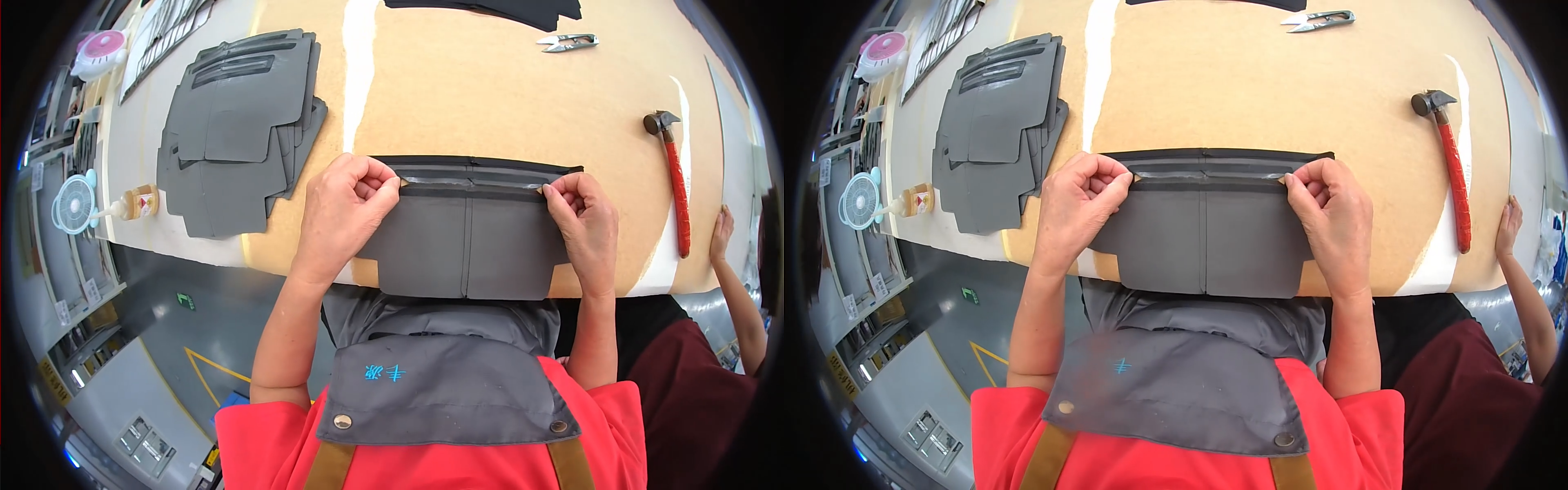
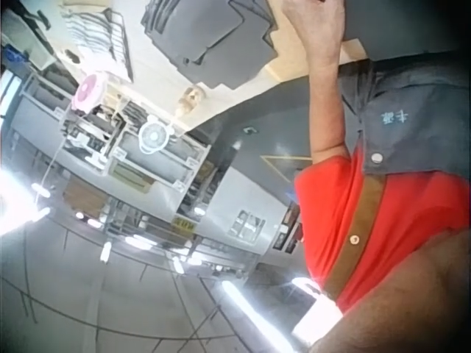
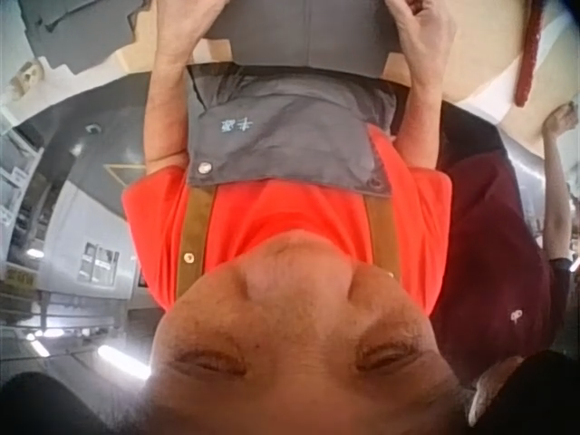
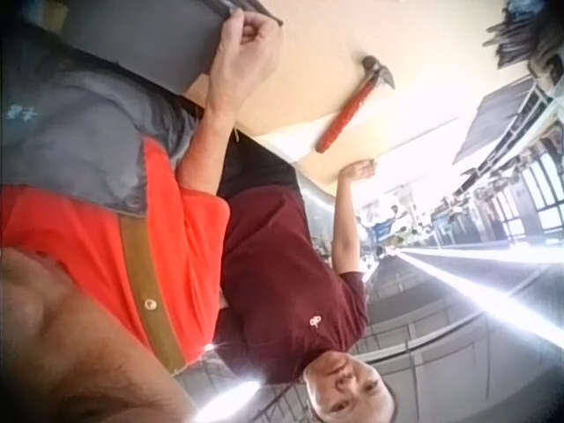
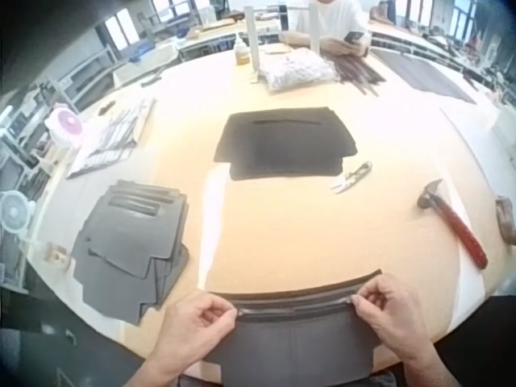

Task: The recorder is gluing and assembling leather components for a bag or accessory.

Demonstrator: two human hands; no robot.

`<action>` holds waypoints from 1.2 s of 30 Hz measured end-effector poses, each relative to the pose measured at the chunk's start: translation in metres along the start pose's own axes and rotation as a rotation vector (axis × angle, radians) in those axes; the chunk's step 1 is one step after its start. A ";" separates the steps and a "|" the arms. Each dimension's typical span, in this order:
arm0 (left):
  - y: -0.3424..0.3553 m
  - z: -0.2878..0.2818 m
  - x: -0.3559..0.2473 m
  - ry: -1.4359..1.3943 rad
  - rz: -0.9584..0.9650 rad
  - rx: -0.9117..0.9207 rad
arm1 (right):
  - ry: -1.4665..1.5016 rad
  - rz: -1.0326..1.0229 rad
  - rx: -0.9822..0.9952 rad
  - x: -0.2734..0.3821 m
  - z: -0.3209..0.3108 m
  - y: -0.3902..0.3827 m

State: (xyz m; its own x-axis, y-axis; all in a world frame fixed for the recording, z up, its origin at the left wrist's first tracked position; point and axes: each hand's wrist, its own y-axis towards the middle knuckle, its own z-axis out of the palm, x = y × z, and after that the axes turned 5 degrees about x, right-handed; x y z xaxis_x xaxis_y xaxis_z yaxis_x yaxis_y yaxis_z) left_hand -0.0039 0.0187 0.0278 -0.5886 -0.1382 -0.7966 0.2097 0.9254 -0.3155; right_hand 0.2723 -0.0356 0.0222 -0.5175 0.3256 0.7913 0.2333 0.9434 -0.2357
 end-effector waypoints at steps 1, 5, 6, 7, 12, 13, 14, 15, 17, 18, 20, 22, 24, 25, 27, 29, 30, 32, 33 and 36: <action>0.000 0.000 0.000 0.007 0.002 -0.009 | -0.010 0.009 0.001 0.000 0.000 0.000; 0.001 0.001 0.003 0.022 0.026 -0.018 | 0.003 0.018 -0.012 0.000 0.000 0.000; 0.001 0.002 0.005 0.027 0.032 -0.031 | 0.002 -0.012 -0.002 -0.001 0.000 0.000; 0.000 0.001 0.008 0.031 0.039 -0.043 | -0.001 -0.041 0.009 -0.001 0.000 0.000; 0.001 -0.001 0.003 -0.022 -0.072 -0.038 | -0.017 0.010 0.033 0.002 0.000 0.003; 0.001 -0.001 0.004 -0.026 -0.073 -0.035 | -0.023 0.011 0.033 0.002 0.001 0.003; 0.001 -0.001 0.005 -0.029 -0.074 -0.033 | -0.017 0.002 0.033 0.001 0.002 0.003; 0.001 -0.001 0.004 -0.034 -0.076 -0.032 | -0.012 -0.006 0.034 0.001 0.001 0.003; 0.000 -0.003 0.003 -0.004 -0.051 -0.005 | -0.026 -0.005 0.036 0.001 0.000 0.002; 0.000 -0.003 0.005 0.002 -0.056 -0.013 | -0.027 -0.010 0.040 0.001 0.003 0.003; -0.001 -0.002 0.008 -0.005 -0.002 -0.030 | -0.026 -0.019 0.025 0.000 0.001 0.002; -0.001 -0.002 0.006 0.007 -0.002 -0.019 | -0.028 -0.016 -0.008 0.000 0.002 0.000; 0.000 -0.001 0.004 0.003 -0.002 0.000 | -0.036 -0.008 0.003 0.003 0.001 -0.001; 0.000 -0.001 0.003 0.012 -0.009 -0.005 | -0.060 0.006 0.002 0.004 0.001 -0.001; 0.000 -0.001 0.004 0.005 -0.015 0.002 | -0.046 0.005 0.008 0.004 0.002 0.000; 0.000 -0.001 0.004 0.015 -0.022 -0.002 | -0.032 0.003 0.007 0.003 0.003 0.001; 0.000 -0.001 0.003 0.017 -0.016 -0.003 | -0.028 0.002 0.005 0.003 0.002 0.001; 0.000 0.000 0.001 0.018 -0.005 -0.003 | -0.047 -0.001 0.000 0.004 -0.001 0.000; 0.001 0.000 0.002 0.018 -0.025 0.006 | -0.047 0.003 -0.002 0.004 0.000 0.001; 0.002 0.000 0.006 -0.017 -0.039 0.006 | -0.089 0.012 0.000 0.003 -0.002 0.002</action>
State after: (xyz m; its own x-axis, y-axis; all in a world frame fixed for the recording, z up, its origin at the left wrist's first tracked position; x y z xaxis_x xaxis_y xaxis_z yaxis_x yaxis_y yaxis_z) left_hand -0.0068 0.0197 0.0218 -0.5828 -0.1803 -0.7924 0.1917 0.9171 -0.3496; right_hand 0.2731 -0.0328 0.0253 -0.5860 0.3408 0.7351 0.2399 0.9395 -0.2444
